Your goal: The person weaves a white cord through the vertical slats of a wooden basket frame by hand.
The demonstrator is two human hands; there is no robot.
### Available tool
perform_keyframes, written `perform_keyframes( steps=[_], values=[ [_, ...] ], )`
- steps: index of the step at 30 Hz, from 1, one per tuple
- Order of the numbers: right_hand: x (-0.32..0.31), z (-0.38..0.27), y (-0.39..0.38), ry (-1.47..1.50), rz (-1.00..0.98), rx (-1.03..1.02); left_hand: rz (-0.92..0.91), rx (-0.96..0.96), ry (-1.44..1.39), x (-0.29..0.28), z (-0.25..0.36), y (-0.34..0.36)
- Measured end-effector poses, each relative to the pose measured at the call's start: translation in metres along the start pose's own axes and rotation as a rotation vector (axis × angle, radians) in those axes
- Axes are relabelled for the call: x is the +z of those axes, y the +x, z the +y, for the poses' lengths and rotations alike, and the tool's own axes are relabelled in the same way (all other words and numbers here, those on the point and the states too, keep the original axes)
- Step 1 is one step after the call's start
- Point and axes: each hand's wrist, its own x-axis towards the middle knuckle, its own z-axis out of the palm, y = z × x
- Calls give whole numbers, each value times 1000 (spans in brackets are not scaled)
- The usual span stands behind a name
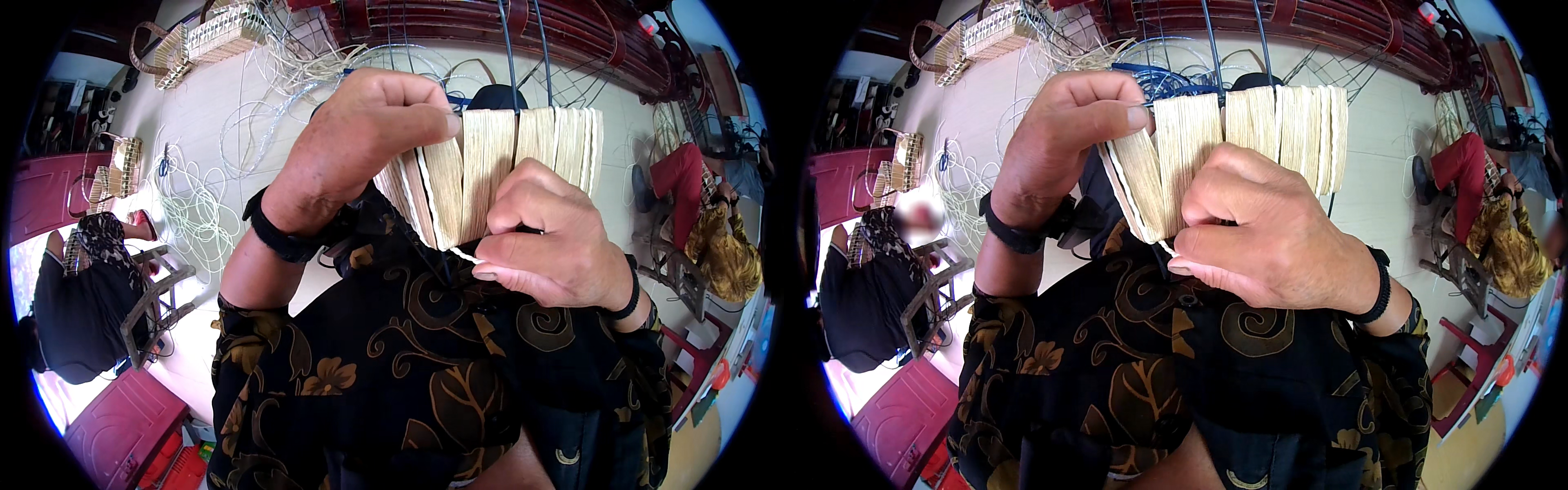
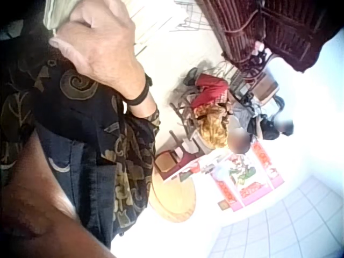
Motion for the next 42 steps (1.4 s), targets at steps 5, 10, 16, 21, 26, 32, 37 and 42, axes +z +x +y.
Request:
perform_keyframes(
  steps=[5,10,16,21,26,32,37,42],
  values=[
    [0,4,-1,21,0,15,-23,-1,220,2,6,2],
    [-2,4,-1,6,3,13,-21,-9,342,5,14,2],
    [-10,5,0,73,-64,31,9,-25,354,7,13,1],
    [-9,6,-1,110,-64,35,-12,-25,243,5,11,0],
    [-2,4,-1,102,-13,16,78,-15,82,16,8,4],
    [3,2,-4,68,34,-6,-44,13,363,7,23,13],
    [-2,3,-9,-57,49,22,-50,-10,492,10,24,10],
    [-9,5,-10,-149,31,71,7,80,512,15,12,7]
  ],
)
